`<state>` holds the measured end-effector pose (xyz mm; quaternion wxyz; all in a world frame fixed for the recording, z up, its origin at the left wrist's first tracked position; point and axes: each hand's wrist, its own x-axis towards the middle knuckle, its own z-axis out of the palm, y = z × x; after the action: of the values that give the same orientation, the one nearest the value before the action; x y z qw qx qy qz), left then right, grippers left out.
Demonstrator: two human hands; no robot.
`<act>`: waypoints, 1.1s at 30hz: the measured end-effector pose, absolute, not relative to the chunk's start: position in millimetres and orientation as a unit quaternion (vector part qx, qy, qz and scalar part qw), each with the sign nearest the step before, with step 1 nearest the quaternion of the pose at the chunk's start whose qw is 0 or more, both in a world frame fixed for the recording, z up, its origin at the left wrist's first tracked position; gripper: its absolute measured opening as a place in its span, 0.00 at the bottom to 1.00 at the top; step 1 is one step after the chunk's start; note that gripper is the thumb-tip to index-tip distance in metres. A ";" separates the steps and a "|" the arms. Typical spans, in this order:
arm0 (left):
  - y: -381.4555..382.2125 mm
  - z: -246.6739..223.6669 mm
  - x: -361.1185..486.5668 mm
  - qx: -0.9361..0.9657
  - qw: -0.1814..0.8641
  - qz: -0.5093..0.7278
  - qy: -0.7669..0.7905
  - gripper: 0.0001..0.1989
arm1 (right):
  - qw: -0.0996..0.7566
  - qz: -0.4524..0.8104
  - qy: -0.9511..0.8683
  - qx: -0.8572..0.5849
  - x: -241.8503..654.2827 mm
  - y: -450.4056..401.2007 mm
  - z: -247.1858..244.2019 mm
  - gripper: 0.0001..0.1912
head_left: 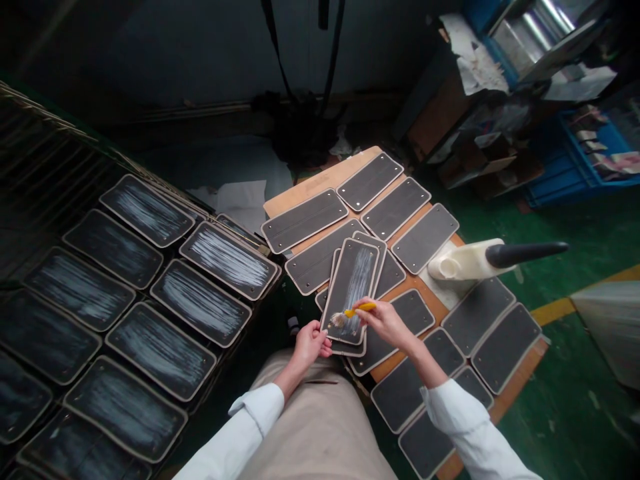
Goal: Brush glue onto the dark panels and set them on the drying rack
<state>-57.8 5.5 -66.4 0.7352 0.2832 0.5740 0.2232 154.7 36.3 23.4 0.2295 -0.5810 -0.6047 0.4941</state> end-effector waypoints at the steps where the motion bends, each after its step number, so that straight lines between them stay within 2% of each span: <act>1: 6.1 -66.8 -58.2 0.287 0.735 0.222 0.573 0.17 | 0.245 0.509 -0.588 -0.579 159.0 45.8 17.1 0.14; 4: 7.8 -68.1 -59.4 0.296 0.734 0.222 0.570 0.18 | 0.320 0.493 -0.549 -0.594 171.1 71.1 4.4 0.17; 9: 8.3 -69.9 -59.3 0.301 0.731 0.226 0.569 0.19 | 0.391 0.313 -0.589 -0.634 183.9 105.0 8.1 0.16; 12: 7.6 -71.8 -58.7 0.299 0.731 0.225 0.571 0.19 | 0.366 0.177 -0.654 -0.638 182.0 118.1 13.9 0.14; 17: 6.4 -74.6 -59.3 0.292 0.730 0.224 0.576 0.20 | 0.225 0.076 -0.739 -0.631 162.5 107.7 11.0 0.13; 21: 5.5 -75.8 -60.4 0.296 0.734 0.227 0.568 0.21 | 0.119 0.124 -0.788 -0.591 140.6 57.5 6.6 0.13; 24: 5.2 -76.7 -60.8 0.292 0.737 0.225 0.567 0.21 | 0.086 0.199 -0.800 -0.560 126.3 11.6 10.2 0.14; 28: 4.9 -77.9 -61.5 0.290 0.740 0.220 0.565 0.21 | 0.121 0.341 -0.753 -0.549 116.2 -23.0 25.2 0.10; 33: 4.4 -79.8 -62.3 0.301 0.742 0.216 0.559 0.19 | 0.204 0.466 -0.645 -0.570 125.3 -0.2 32.8 0.09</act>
<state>-62.3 4.4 -79.8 0.7423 0.3005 0.5587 0.2158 125.3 -0.2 32.8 0.2038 -0.5704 -0.6450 0.4659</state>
